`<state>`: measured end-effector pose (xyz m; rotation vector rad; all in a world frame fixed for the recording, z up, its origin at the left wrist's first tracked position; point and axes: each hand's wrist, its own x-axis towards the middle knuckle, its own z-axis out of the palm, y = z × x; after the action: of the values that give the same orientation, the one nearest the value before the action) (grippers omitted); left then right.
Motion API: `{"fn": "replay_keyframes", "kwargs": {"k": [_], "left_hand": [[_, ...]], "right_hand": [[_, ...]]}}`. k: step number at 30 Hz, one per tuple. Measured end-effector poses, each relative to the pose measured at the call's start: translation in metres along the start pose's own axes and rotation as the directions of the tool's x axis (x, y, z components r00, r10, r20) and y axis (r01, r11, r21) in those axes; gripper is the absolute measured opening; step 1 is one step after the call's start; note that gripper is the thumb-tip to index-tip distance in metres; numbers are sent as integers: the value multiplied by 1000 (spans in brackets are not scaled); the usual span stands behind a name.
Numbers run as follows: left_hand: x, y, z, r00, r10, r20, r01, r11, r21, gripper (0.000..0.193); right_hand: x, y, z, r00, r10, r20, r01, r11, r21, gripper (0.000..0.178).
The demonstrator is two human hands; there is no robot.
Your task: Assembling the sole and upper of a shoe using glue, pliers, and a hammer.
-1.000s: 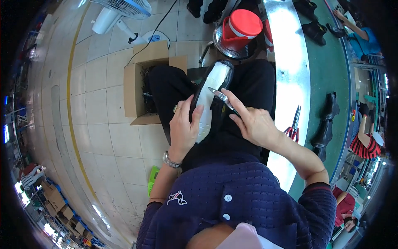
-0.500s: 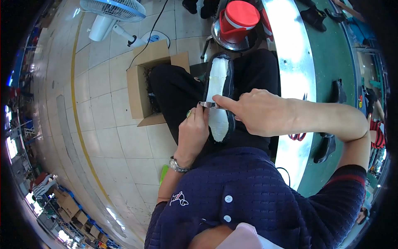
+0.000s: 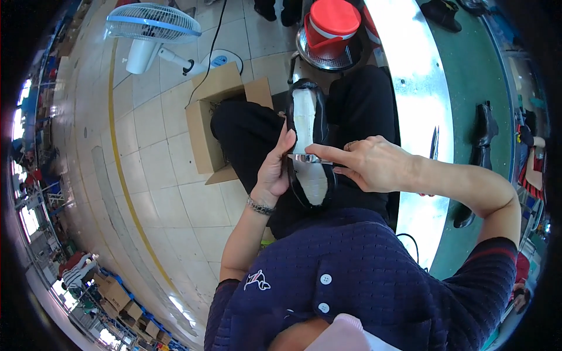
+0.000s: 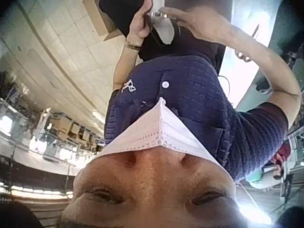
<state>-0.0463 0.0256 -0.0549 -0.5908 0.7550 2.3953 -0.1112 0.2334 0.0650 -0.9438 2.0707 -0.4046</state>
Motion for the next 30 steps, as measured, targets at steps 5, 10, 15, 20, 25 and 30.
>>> {"fn": "replay_keyframes", "kwargs": {"k": [5,10,15,20,25,30], "left_hand": [[-2,-4,22,989,145,-44,-136,978,157,71],[-6,3,26,996,88,-14,-81,961,262,80],[2,-1,8,993,116,-11,-107,951,291,83],[-3,3,14,995,96,13,-96,961,258,81],[1,5,11,995,95,-3,-91,958,274,82],[-6,7,18,998,46,-36,-35,963,267,80]], "right_hand": [[4,-14,-51,985,-80,154,135,912,-388,61],[20,-15,-61,865,-373,-335,250,900,-357,72],[42,2,-60,980,-123,-154,3,791,-612,73],[36,12,-41,871,-283,-401,125,918,-375,67],[34,18,-38,931,-194,-308,38,893,-449,72],[31,19,-19,809,-348,-473,213,924,-316,70]]}}
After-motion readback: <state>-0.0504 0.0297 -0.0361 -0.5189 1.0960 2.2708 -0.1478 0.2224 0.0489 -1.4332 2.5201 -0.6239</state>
